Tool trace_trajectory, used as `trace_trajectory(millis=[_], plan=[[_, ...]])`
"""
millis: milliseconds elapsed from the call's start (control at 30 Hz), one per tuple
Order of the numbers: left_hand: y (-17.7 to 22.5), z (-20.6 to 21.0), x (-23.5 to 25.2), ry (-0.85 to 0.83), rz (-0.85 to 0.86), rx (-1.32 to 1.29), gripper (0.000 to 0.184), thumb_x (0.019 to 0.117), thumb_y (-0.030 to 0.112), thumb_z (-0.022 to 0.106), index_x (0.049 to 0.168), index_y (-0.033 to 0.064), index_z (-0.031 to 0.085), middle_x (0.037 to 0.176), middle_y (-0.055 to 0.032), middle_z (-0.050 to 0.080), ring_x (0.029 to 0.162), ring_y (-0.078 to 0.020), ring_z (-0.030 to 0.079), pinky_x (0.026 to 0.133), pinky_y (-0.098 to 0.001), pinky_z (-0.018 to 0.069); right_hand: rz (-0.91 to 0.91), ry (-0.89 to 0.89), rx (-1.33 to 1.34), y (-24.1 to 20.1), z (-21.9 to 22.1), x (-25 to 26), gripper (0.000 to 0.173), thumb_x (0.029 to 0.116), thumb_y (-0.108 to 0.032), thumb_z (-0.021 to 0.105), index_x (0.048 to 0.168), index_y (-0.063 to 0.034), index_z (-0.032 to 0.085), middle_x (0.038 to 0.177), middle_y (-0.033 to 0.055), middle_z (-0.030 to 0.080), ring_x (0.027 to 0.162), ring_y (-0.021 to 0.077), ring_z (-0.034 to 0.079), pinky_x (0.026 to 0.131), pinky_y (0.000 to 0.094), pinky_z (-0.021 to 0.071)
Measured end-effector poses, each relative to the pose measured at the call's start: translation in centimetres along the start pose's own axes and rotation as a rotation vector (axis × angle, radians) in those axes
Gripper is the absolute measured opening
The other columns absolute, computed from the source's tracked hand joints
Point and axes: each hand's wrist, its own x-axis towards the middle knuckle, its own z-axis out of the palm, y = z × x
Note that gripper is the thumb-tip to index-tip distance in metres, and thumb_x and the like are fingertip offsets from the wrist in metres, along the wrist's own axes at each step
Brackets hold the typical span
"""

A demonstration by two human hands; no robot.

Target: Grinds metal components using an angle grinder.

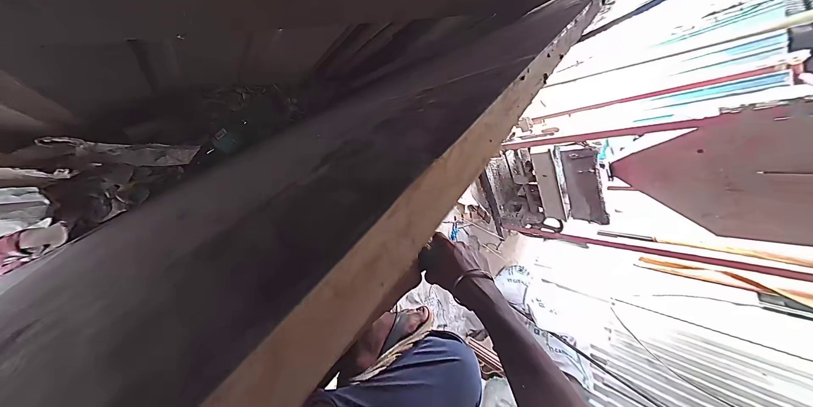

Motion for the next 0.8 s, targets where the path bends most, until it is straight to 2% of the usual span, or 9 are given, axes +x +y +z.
trace_trajectory(millis=[100,267,333,433,600,667,733,800], plan=[[-0.4,-0.5,-0.5,-0.028,-0.012,0.005,0.046,0.0981,0.036,0.062,0.126,0.0003,0.059,0.115,-0.021,0.065,0.103,-0.0318,0.063,0.087,-0.0527,0.0525,0.005,-0.011,0.01,0.1,0.6,0.0,0.074,0.0721,-0.041,0.084,0.136,-0.0169,0.057,0.116,0.0157,0.073,0.109,0.0376,0.07,0.087,0.0612,0.0547],[2.2,1.1,-5.1,0.033,-0.003,0.035,0.038,0.0994,0.028,0.061,0.125,0.0004,0.059,0.109,-0.0173,0.065,0.095,-0.0263,0.063,0.083,-0.0449,0.0531,-0.001,-0.016,0.014,0.3,0.2,0.5,0.07,0.0723,-0.041,0.083,0.133,-0.016,0.059,0.115,0.0152,0.073,0.108,0.038,0.07,0.086,0.0626,0.0541],[1.8,1.1,-3.8,0.033,0.021,-0.005,0.038,0.1,0.027,0.061,0.127,0.0007,0.058,0.11,-0.0173,0.065,0.097,-0.0266,0.063,0.084,-0.0455,0.0531,0.004,-0.006,0.003,0.1,-0.2,0.5,0.069,0.0721,-0.041,0.082,0.132,-0.0164,0.059,0.115,0.0145,0.073,0.108,0.0372,0.07,0.086,0.0618,0.0545],[-0.2,0.2,-0.1,0.013,0.02,-0.048,0.039,0.0982,0.031,0.063,0.121,0.0004,0.061,0.11,-0.0192,0.066,0.1,-0.0302,0.064,0.085,-0.05,0.0532,0.009,-0.002,-0.007,0.2,0.4,0.5,0.07,0.0726,-0.042,0.082,0.133,-0.0165,0.058,0.114,0.014,0.073,0.107,0.036,0.071,0.086,0.0606,0.0553],[-1.2,-0.3,0.8,0.003,-0.002,-0.002,0.045,0.0933,0.037,0.066,0.118,0.0001,0.064,0.111,-0.0195,0.066,0.102,-0.0308,0.064,0.087,-0.0522,0.0533,0.012,-0.004,-0.018,0.4,0.9,0.4,0.074,0.0707,-0.044,0.083,0.135,-0.0176,0.058,0.115,0.0137,0.073,0.107,0.0356,0.071,0.085,0.0606,0.0557],[-0.7,0.0,0.3,0.001,0.013,-0.012,0.042,0.096,0.034,0.065,0.119,-0.0007,0.062,0.111,-0.0205,0.065,0.102,-0.0309,0.063,0.088,-0.0511,0.0523,-0.003,0.002,0.012,0.4,0.5,0.7,0.07,0.0728,-0.044,0.081,0.133,-0.016,0.06,0.117,0.0143,0.073,0.11,0.0364,0.07,0.088,0.0617,0.0544],[-0.1,0.4,0.2,0.014,0.038,0.0,0.038,0.0979,0.033,0.064,0.117,0.0001,0.064,0.108,-0.0193,0.066,0.099,-0.03,0.064,0.086,-0.0499,0.0536,-0.018,0.011,0.041,0.3,0.1,1.0,0.066,0.079,-0.049,0.076,0.134,-0.0156,0.062,0.122,0.0152,0.072,0.113,0.0368,0.069,0.092,0.0632,0.0522],[0.2,0.5,-0.1,0.036,0.03,0.004,0.038,0.0978,0.034,0.064,0.116,0.0007,0.064,0.109,-0.0189,0.067,0.101,-0.0306,0.064,0.088,-0.051,0.0533,-0.013,0.006,0.028,0.1,-0.3,0.6,0.064,0.0805,-0.049,0.076,0.134,-0.0169,0.062,0.122,0.0147,0.072,0.113,0.0358,0.069,0.092,0.0621,0.0526]])
